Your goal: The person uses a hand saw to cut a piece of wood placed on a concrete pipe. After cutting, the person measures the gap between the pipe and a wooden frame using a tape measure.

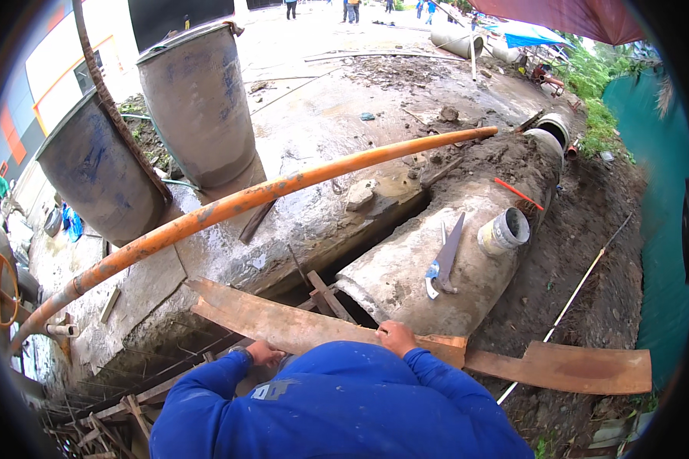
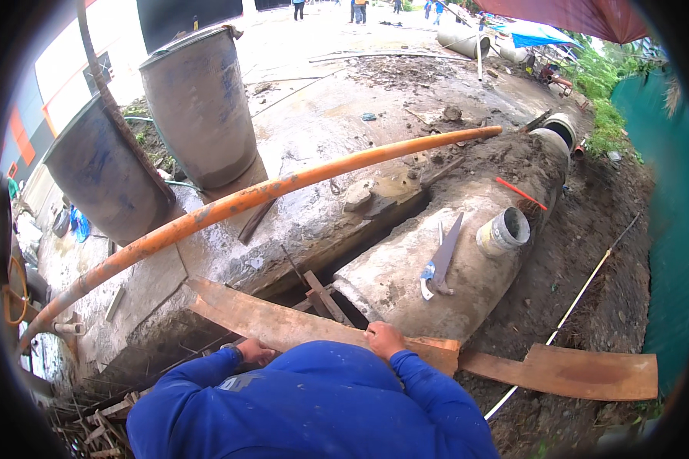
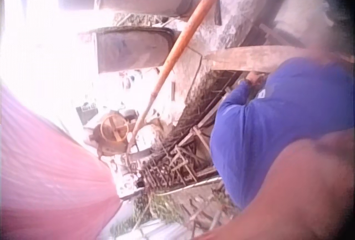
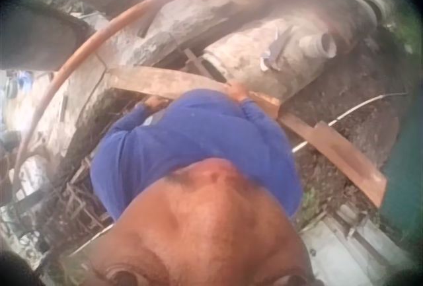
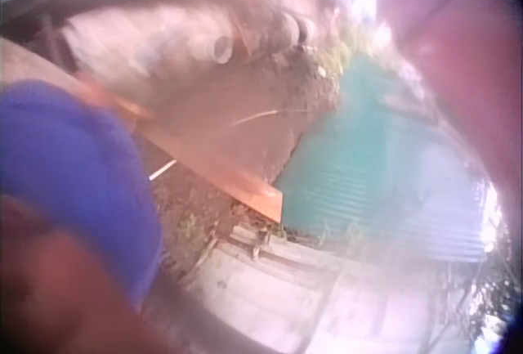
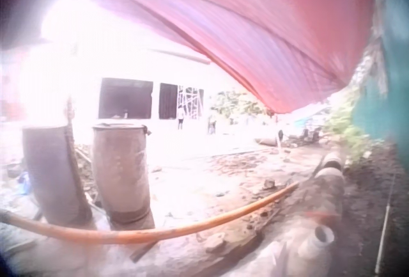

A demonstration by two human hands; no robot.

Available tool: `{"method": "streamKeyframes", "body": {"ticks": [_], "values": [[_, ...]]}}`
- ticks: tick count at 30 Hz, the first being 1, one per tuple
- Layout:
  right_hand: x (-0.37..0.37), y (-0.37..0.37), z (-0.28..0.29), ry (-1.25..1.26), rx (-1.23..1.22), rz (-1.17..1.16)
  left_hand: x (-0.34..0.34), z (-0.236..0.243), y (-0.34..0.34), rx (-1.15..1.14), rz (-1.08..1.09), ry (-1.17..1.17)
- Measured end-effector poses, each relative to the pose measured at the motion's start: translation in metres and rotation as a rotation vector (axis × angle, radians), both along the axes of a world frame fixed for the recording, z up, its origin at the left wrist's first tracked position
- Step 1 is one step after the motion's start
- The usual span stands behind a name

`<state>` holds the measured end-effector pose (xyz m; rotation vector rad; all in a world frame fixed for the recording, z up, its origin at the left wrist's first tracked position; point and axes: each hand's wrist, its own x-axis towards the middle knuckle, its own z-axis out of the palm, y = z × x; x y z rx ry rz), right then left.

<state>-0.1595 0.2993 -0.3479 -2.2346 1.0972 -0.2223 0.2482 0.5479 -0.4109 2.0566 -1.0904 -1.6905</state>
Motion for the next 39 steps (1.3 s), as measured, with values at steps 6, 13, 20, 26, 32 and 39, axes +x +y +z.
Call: {"method": "streamKeyframes", "body": {"ticks": [6,13,20,26,32,39], "values": [[0.0,0.004,-0.015,0.103,-0.071,0.044,-0.013,-0.017,0.036,0.228,0.49,0.311],[-0.008,0.009,-0.041,0.18,-0.206,0.125,-0.028,-0.072,0.004,-0.016,1.066,0.698],[-0.02,-0.003,-0.018,0.095,0.126,0.054,-0.048,-0.058,0.012,-0.154,1.153,0.678],[-0.033,-0.048,-0.006,0.049,0.397,0.266,-0.048,-0.026,0.026,-0.241,1.115,0.763],[-0.039,-0.049,-0.004,0.212,0.387,0.405,-0.045,0.03,0.021,-0.176,1.069,0.746],[-0.041,-0.013,0.022,0.215,-0.071,0.336,-0.042,0.062,-0.016,-0.426,0.924,0.448]]}}
